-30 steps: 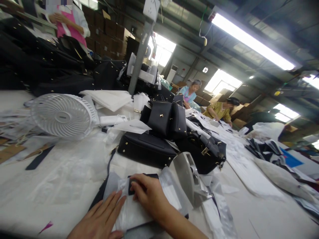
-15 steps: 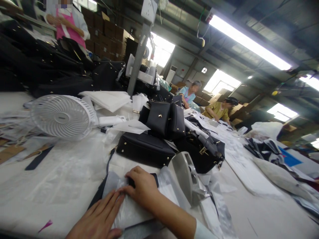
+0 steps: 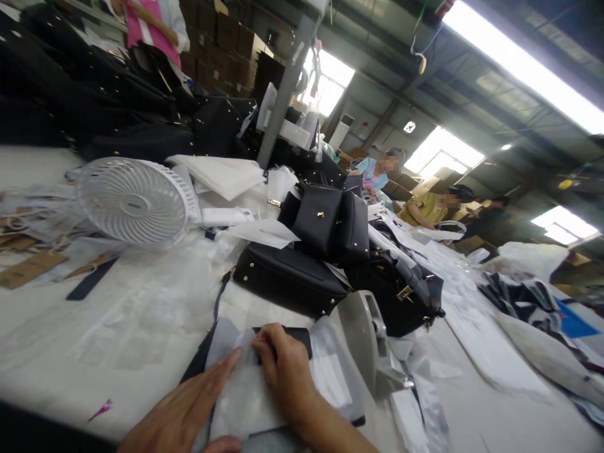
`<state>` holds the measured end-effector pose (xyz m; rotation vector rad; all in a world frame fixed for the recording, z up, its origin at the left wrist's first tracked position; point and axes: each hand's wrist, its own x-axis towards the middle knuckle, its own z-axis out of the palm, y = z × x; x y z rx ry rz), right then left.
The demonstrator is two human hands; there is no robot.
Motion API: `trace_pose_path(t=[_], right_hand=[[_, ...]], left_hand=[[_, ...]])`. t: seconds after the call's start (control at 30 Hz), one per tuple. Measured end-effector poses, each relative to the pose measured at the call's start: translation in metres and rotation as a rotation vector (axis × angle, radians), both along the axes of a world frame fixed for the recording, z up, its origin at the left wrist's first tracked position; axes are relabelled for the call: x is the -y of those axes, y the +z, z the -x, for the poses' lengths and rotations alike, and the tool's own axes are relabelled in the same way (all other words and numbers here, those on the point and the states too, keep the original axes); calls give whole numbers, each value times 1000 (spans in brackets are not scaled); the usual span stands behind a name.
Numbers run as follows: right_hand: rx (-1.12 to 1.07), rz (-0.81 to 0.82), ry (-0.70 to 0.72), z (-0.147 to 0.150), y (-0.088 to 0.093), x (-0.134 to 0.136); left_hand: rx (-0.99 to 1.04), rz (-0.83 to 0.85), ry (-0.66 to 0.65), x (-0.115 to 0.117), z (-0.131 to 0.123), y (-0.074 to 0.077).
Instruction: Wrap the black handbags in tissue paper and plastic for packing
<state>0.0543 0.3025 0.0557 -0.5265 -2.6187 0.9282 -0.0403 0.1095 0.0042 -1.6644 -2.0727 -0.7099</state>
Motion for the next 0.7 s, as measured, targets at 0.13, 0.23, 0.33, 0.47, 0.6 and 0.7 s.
trace_pose_path(t=[0.13,0.23,0.33,0.47,0.6,0.7], right_hand=[[166,-58,23,8,9,-2],[271,-99,97,15,15,-6],[287,-79,124,20,15,-8],[256,4,136,21,16,-14],[163,246,215,8,33,-32],[27,378,130,-26,52,-49]], left_hand=[[92,70,41,7,-2,0],[140,141,-6,12,-3,-5],[129,214,-74,13,-4,-11],[-50,87,-169,4,-3,-10],[-185,73,-188,-3,1,-12],[-148,116,-186,0,5,-19]])
